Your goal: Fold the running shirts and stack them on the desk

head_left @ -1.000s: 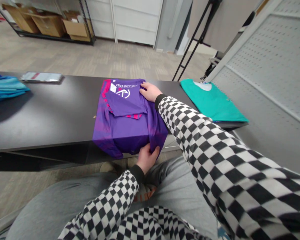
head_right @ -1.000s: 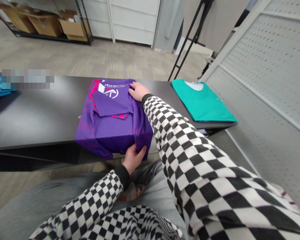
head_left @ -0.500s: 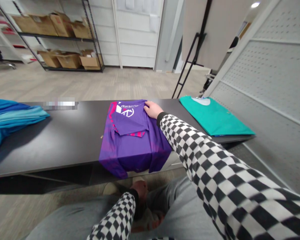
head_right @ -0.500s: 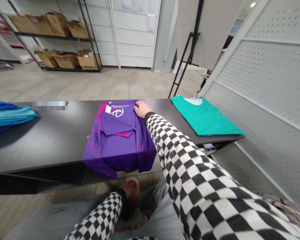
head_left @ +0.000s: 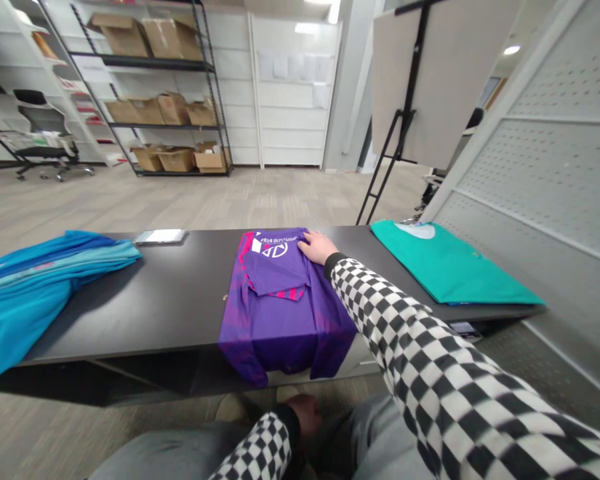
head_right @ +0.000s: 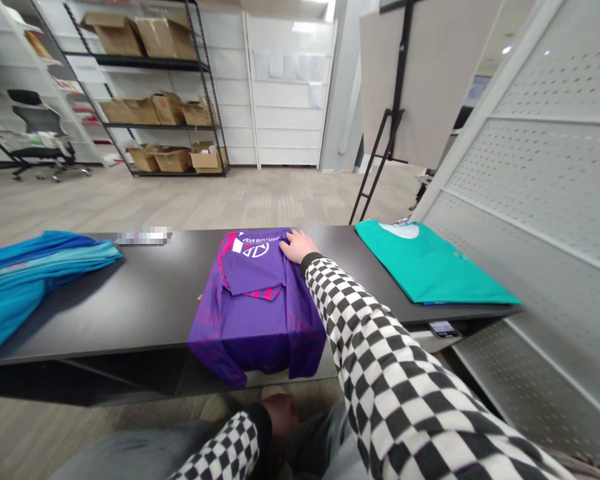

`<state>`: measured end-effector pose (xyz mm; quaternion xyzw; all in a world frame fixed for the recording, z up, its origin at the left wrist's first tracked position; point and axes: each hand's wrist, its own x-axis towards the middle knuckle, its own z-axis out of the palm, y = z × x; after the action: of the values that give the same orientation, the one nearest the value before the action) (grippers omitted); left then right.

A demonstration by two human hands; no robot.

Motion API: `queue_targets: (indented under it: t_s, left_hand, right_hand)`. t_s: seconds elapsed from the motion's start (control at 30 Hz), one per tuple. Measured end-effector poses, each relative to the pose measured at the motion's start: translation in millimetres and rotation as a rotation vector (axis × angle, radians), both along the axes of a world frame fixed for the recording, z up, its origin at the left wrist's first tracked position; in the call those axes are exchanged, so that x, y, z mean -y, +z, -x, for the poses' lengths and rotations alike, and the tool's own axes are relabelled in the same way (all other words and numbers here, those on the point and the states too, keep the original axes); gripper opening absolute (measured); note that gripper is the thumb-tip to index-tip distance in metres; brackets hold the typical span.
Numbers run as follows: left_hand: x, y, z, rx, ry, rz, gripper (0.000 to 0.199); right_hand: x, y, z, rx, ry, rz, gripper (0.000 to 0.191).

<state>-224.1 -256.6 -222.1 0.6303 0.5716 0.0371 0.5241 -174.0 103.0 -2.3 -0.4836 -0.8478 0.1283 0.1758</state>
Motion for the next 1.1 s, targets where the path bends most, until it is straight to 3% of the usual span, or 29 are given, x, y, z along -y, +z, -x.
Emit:
queue_targets:
  t_s: [0.03, 0.1, 0.2, 0.27, 0.33, 0.37, 0.43, 0.5, 0.6, 0.67, 0.8, 1.0, 1.1]
  left_hand:
    - [-4, 14.6, -6, -0.033, -0.014, -0.007, 0.022]
    - [-11, 59.2, -11, -0.027, -0.079, -0.05, 0.033]
    - [-11, 153.5, 5, 0.098, -0.226, -0.15, 0.055]
    - [-3, 212.2, 32, 0.259, -0.199, -0.214, 0.055]
    - [10, 248.5, 67, 0.422, -0.099, -0.155, 0.057]
    - [18, 255.6, 87, 0.479, -0.046, -0.096, 0.057]
    - [36, 249.9, 127, 0.521, 0.087, 0.001, 0.057]
    - [54, 226.7, 166, 0.449, 0.222, 0.011, 0.06]
    - [72, 188.4, 213, 0.051, 0.364, -0.078, 0.051]
    - [76, 172.5, 231, -0.122, 0.409, -0.105, 0.047]
    - [64, 161.1, 237, 0.002, 0.443, -0.078, 0.058]
    - [37, 145.9, 220, 0.004, 0.458, -0.299, 0.052]
    - [27, 144.9, 216, 0.164, 0.483, -0.303, 0.053]
  right_hand:
    - [0, -0.4, 1, 0.004, -0.01, 0.005, 0.06]
    - [0, -0.4, 2, 0.007, -0.035, 0.005, 0.062]
    - [1, 1.6, 2, -0.02, -0.049, -0.004, 0.058]
    - [3, 3.3, -1, -0.057, -0.068, -0.019, 0.058]
    - [6, 4.4, -4, -0.103, -0.085, -0.04, 0.058]
    - [8, 4.8, -6, -0.123, -0.086, -0.046, 0.057]
    - [11, 5.1, -10, -0.148, -0.071, -0.037, 0.05]
    - [12, 5.3, -13, -0.158, -0.063, -0.014, 0.043]
    - [10, 6.3, -15, -0.171, -0.121, -0.006, 0.041]
    - [9, 7.2, -16, -0.178, -0.176, -0.017, 0.041]
    - [10, 9.5, -17, -0.199, -0.262, -0.044, 0.04]
    - [24, 17.7, -25, -0.312, -0.32, -0.119, 0.045]
    - [39, 23.0, -40, -0.535, -0.375, -0.17, 0.052]
